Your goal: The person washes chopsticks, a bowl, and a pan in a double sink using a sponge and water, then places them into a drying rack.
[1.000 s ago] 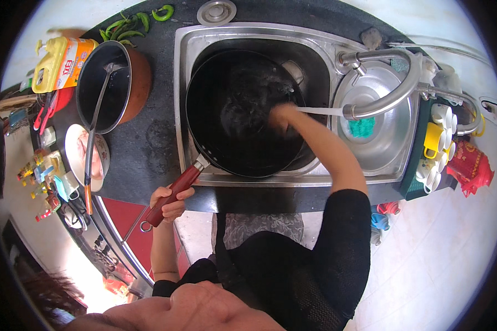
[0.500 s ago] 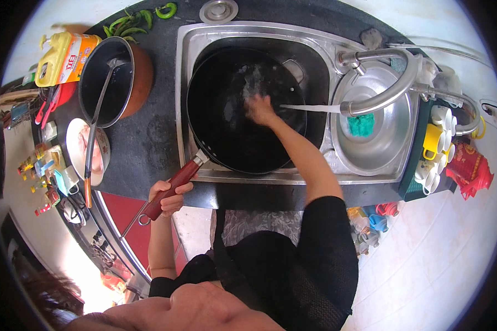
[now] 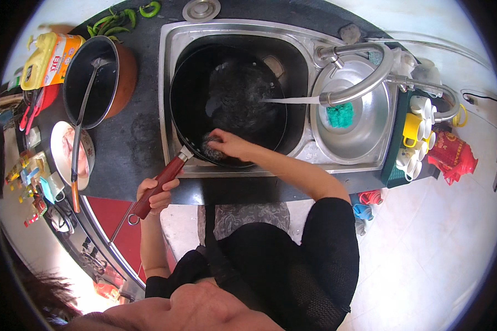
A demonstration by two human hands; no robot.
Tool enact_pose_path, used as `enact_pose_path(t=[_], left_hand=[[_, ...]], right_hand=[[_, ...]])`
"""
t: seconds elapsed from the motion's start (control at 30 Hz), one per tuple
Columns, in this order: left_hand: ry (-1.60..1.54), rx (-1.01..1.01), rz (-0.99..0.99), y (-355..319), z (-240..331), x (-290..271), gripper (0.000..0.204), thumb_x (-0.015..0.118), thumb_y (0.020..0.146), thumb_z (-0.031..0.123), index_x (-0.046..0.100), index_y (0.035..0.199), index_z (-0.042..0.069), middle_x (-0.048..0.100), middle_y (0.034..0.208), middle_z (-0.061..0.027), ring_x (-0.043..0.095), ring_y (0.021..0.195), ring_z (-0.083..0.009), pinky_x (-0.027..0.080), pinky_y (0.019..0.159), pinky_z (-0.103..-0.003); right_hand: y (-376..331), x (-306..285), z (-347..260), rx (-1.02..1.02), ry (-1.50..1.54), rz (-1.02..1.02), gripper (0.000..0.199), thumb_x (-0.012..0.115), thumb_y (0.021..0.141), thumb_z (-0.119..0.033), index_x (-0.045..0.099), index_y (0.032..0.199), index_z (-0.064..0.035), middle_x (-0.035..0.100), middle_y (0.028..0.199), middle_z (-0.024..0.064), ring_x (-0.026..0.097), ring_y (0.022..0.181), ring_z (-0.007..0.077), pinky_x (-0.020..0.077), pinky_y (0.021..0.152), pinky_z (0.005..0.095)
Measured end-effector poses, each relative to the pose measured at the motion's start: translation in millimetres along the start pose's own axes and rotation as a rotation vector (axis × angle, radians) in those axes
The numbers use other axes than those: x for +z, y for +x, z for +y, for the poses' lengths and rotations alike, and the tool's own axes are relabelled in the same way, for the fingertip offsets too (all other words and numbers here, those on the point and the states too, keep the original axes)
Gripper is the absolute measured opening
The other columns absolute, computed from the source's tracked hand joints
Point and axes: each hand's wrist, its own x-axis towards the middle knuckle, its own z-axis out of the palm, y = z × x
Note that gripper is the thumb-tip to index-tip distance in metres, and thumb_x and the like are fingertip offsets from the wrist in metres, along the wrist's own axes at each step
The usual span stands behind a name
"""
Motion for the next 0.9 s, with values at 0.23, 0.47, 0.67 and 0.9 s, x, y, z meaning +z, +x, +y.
enact_pose_path(t=[0.23, 0.47, 0.67, 0.9], left_hand=[[-0.001, 0.022, 0.017, -4, 2, -3, 0.06, 0.044, 0.075, 0.006, 0.01, 0.123, -0.01, 0.036, 0.078, -0.0123, 0.047, 0.045, -0.0136, 0.045, 0.035, -0.023], [0.003, -0.01, 0.015, -2, 3, 0, 0.06, 0.043, 0.076, 0.006, 0.01, 0.123, -0.01, 0.036, 0.078, -0.0122, 0.047, 0.045, -0.0138, 0.044, 0.033, -0.025], [-0.01, -0.015, -0.012, -4, 2, -1, 0.058, 0.043, 0.076, 0.006, 0.011, 0.122, -0.01, 0.036, 0.078, -0.0122, 0.045, 0.043, -0.0138, 0.042, 0.032, -0.024], [-0.029, 0.009, 0.024, -4, 2, 0, 0.057, 0.043, 0.075, 0.005, 0.012, 0.121, -0.01, 0.035, 0.078, -0.0124, 0.045, 0.042, -0.0137, 0.041, 0.033, -0.024]], right_hand=[[-6, -151, 16, 0.425, -1.297, -0.341, 0.032, 0.061, 0.063, -0.011, 0.057, 0.095, -0.0107, 0.054, 0.099, 0.0115, 0.049, 0.096, 0.0267, 0.0418, 0.075, 0.0359], [86, -84, 70, -0.19, -1.149, 0.733, 0.028, 0.049, 0.071, -0.005, 0.055, 0.097, -0.0136, 0.051, 0.101, 0.0095, 0.045, 0.095, 0.0331, 0.0422, 0.07, 0.0369], [20, -122, 51, 0.085, -1.432, 0.668, 0.022, 0.052, 0.07, -0.009, 0.057, 0.091, -0.0126, 0.053, 0.094, 0.0068, 0.046, 0.094, 0.0298, 0.0405, 0.07, 0.0365], [48, 2, -38, -0.421, -0.184, -0.028, 0.037, 0.059, 0.067, -0.003, 0.043, 0.1, -0.0038, 0.046, 0.096, 0.0096, 0.045, 0.096, 0.0233, 0.0359, 0.085, 0.0323]])
